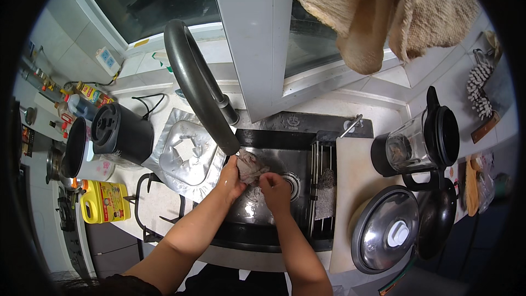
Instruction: The person wipes the stovetop and surrounding countertop with a cloth, then rinses the cloth under running water at the sink. They proceed to wipe the wall tiles and the underside of the range hood with the damp cloth.
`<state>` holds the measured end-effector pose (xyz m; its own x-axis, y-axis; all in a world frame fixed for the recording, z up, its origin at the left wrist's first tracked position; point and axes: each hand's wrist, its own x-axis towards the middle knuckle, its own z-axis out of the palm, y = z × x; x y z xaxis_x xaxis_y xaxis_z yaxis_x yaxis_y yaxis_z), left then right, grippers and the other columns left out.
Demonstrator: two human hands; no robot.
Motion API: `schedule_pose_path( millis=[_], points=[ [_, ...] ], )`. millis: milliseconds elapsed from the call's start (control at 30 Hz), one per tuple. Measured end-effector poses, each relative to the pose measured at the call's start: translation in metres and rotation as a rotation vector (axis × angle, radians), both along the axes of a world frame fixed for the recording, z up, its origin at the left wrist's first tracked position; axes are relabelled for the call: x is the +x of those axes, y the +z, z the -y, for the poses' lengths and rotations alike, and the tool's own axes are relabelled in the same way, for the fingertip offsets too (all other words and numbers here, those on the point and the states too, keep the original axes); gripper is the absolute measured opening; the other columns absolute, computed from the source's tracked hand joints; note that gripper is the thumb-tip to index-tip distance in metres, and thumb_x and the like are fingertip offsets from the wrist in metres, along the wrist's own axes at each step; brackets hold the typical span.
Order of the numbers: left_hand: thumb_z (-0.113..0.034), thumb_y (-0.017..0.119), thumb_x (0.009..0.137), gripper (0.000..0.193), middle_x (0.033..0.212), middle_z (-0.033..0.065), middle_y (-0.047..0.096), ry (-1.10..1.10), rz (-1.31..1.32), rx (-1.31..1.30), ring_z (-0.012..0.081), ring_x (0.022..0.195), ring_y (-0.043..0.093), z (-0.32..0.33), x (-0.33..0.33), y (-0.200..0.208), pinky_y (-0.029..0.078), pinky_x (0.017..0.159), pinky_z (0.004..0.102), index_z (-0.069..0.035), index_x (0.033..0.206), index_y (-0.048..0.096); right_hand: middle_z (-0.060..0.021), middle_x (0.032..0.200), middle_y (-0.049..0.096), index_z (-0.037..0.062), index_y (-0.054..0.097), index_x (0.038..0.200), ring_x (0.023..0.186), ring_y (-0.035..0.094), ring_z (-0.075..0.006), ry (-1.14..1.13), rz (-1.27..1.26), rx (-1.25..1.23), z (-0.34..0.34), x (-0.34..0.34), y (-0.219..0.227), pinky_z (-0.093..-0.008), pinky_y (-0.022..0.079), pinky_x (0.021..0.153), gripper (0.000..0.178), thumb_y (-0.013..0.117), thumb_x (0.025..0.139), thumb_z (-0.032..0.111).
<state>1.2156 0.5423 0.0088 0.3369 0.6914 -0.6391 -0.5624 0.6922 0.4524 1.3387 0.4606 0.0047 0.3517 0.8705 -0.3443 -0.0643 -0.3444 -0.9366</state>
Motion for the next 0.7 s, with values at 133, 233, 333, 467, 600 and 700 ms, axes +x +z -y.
schedule_pose_path(
  millis=[133, 233, 333, 467, 600, 700],
  points=[
    [-0.052, 0.045, 0.095, 0.053, 0.11, 0.0107, 0.063, -0.025, -0.027, 0.043, 0.0244, 0.099, 0.063, 0.0, -0.001, 0.002, 0.051, 0.086, 0.0389, -0.005, 0.117, 0.054, -0.0135, 0.091, 0.065, 0.004, 0.068, 0.094, 0.08, 0.064, -0.0287, 0.022, 0.574, 0.317, -0.001, -0.005, 0.014, -0.0361, 0.05, 0.072, 0.015, 0.067, 0.08, 0.01],
    [-0.041, 0.05, 0.097, 0.039, 0.099, 0.0068, 0.064, -0.08, -0.13, 0.153, 0.0171, 0.089, 0.062, 0.002, 0.002, 0.014, 0.051, 0.077, 0.0317, -0.005, 0.11, 0.058, -0.0159, 0.1, 0.063, 0.0048, 0.069, 0.094, 0.097, 0.06, -0.0315, -0.134, 0.746, 0.307, -0.004, -0.002, -0.005, -0.0394, 0.047, 0.084, 0.018, 0.071, 0.078, 0.012],
    [-0.029, 0.055, 0.097, 0.025, 0.088, 0.0023, 0.064, -0.167, -0.308, 0.333, 0.0103, 0.081, 0.059, 0.004, 0.004, 0.012, 0.047, 0.07, 0.0258, -0.005, 0.103, 0.062, -0.0177, 0.111, 0.061, 0.0053, 0.068, 0.096, 0.111, 0.055, -0.0301, -0.084, 0.64, 0.033, 0.002, 0.017, -0.044, -0.0388, 0.043, 0.093, 0.023, 0.074, 0.075, 0.014],
    [-0.015, 0.061, 0.092, 0.015, 0.086, 0.0008, 0.062, -0.231, -0.438, 0.536, 0.0078, 0.079, 0.057, 0.003, 0.003, 0.015, 0.046, 0.068, 0.023, -0.004, 0.103, 0.063, -0.0207, 0.115, 0.06, 0.0052, 0.067, 0.1, 0.112, 0.056, -0.0334, -0.043, 0.65, 0.004, -0.007, 0.023, -0.064, -0.0418, 0.042, 0.094, 0.031, 0.075, 0.074, 0.018],
    [0.006, 0.064, 0.08, 0.03, 0.095, 0.003, 0.061, -0.368, -0.583, 0.676, 0.0091, 0.081, 0.058, 0.008, -0.008, 0.027, 0.048, 0.071, 0.0241, -0.002, 0.109, 0.061, -0.0188, 0.108, 0.064, 0.0025, 0.066, 0.102, 0.11, 0.058, -0.0278, -0.163, 0.617, 0.378, -0.033, 0.005, -0.022, -0.0388, 0.044, 0.092, 0.033, 0.075, 0.076, 0.02],
    [0.014, 0.063, 0.075, 0.051, 0.107, 0.0039, 0.062, -0.545, -0.616, 0.711, 0.0129, 0.095, 0.059, 0.01, -0.008, 0.044, 0.048, 0.084, 0.026, -0.002, 0.122, 0.056, -0.0124, 0.099, 0.067, 0.0009, 0.065, 0.103, 0.101, 0.061, -0.0198, 0.033, 0.111, 0.426, -0.043, 0.003, 0.01, -0.0328, 0.047, 0.086, 0.032, 0.074, 0.079, 0.021]
  ],
)
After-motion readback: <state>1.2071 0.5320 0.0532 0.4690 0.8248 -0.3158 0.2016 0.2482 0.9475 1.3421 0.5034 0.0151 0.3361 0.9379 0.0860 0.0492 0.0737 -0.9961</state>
